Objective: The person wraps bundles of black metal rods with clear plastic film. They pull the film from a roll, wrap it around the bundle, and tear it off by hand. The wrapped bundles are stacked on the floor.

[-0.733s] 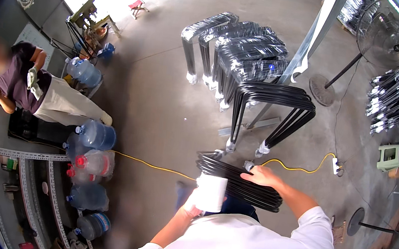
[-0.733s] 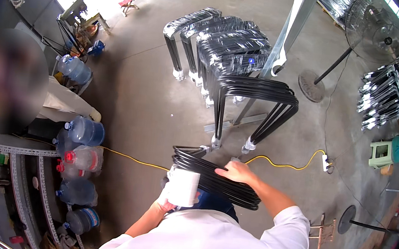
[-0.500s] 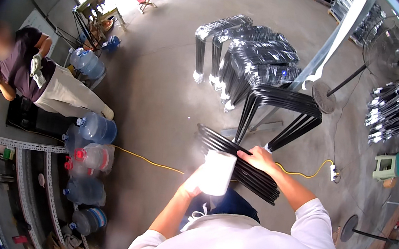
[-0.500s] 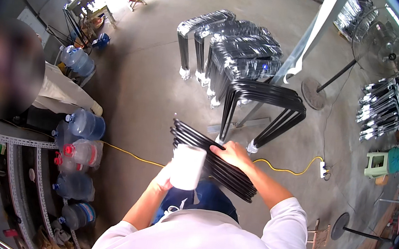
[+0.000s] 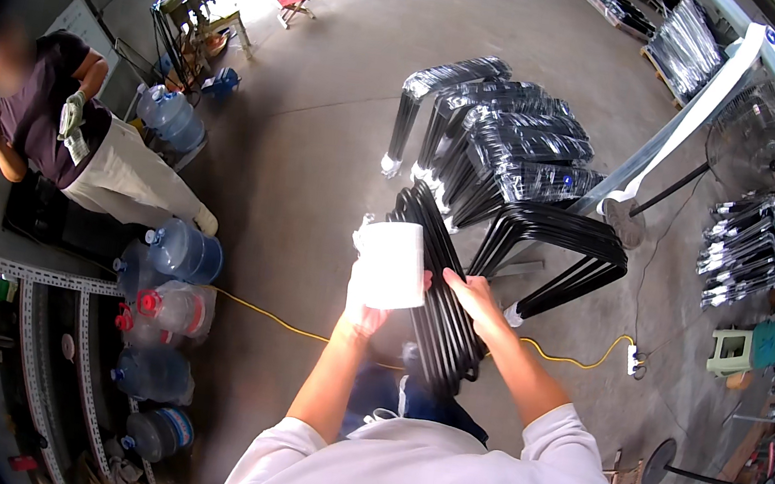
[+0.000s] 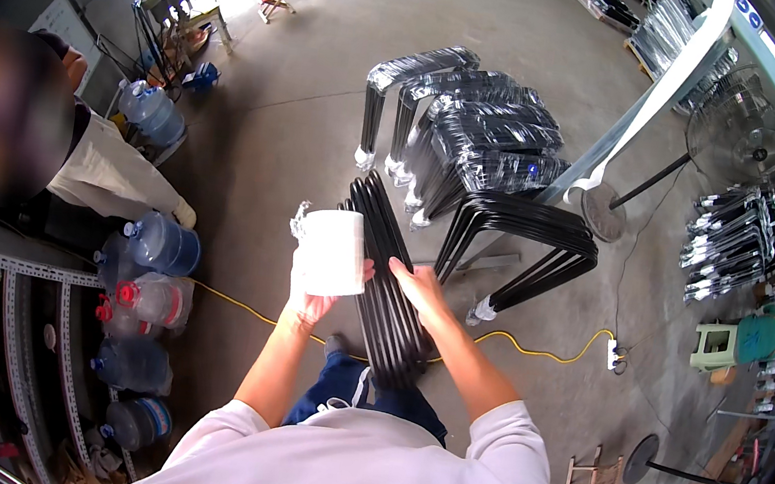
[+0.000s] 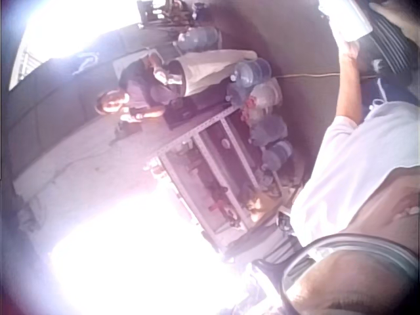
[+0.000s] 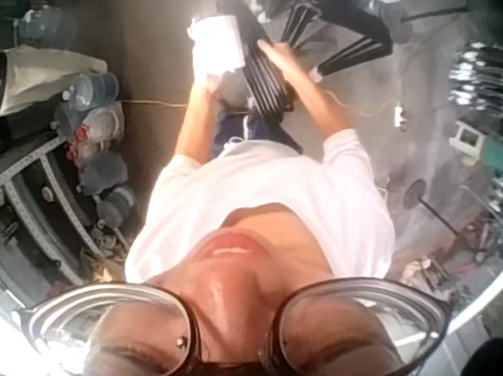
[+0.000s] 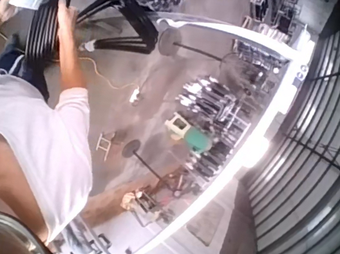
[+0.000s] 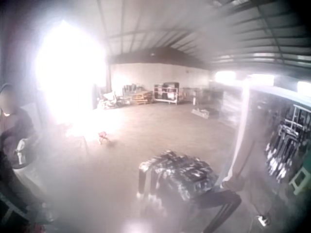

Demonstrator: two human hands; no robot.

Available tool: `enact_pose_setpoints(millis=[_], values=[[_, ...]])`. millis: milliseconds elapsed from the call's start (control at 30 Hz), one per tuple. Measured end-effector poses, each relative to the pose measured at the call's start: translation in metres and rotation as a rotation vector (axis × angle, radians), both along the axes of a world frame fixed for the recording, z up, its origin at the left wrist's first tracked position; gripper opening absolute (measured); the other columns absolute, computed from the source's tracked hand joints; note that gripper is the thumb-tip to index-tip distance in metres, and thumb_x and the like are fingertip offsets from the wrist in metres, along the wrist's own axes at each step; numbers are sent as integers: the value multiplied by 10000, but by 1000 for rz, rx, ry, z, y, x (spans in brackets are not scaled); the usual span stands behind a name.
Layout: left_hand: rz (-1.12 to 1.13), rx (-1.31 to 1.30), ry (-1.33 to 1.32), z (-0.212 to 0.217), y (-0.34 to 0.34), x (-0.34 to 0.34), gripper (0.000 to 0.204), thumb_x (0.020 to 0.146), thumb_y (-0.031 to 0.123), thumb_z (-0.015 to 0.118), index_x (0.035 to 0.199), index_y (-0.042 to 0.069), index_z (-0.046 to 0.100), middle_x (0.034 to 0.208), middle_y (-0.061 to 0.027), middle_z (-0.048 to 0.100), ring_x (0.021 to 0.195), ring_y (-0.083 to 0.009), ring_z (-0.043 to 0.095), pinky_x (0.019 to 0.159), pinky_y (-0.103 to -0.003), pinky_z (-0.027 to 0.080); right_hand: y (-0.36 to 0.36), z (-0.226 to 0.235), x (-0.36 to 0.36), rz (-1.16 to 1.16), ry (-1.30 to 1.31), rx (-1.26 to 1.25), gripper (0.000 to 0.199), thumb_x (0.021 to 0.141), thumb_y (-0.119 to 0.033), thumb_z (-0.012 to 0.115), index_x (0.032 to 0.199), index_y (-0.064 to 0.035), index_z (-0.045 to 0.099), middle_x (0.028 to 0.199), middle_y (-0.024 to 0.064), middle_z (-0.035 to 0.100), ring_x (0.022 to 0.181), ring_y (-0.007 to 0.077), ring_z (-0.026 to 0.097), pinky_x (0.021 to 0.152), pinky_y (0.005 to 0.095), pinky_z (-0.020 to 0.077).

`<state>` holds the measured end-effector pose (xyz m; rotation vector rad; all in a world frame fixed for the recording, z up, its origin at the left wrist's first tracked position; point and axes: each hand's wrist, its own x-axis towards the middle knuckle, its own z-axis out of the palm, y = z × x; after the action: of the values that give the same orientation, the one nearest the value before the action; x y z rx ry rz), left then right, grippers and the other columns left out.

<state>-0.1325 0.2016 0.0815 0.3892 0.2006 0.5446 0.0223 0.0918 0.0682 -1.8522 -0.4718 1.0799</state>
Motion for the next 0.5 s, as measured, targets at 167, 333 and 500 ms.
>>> enact_pose_setpoints(millis=[167,333,500], values=[[14,-82,-45,-15,36,1,608,870,465,371,1247,-11,387,1147,-209,522,1010,-413,533,919,-539,396,37,-42,-9,-65,-1,-18,548,789,-466,577,717,78,587,617,57,555,615,117,498,536,329,397],[-29,-173,-44,-27,54,-3,623,865,488,362,1246,-4,393,1131,-211,530,998,-411,539,910,-531,407,66,-99,-4,-154,-21,-35,638,752,-541,562,773,95,603,709,186,602,715,214,572,627,373,425],[-11,-168,76,-47,57,-15,628,858,502,358,1238,5,410,1128,-210,533,994,-401,545,904,-524,415,82,-104,-13,-136,-43,-93,699,744,-581,537,779,115,597,739,230,612,758,252,601,648,388,433]])
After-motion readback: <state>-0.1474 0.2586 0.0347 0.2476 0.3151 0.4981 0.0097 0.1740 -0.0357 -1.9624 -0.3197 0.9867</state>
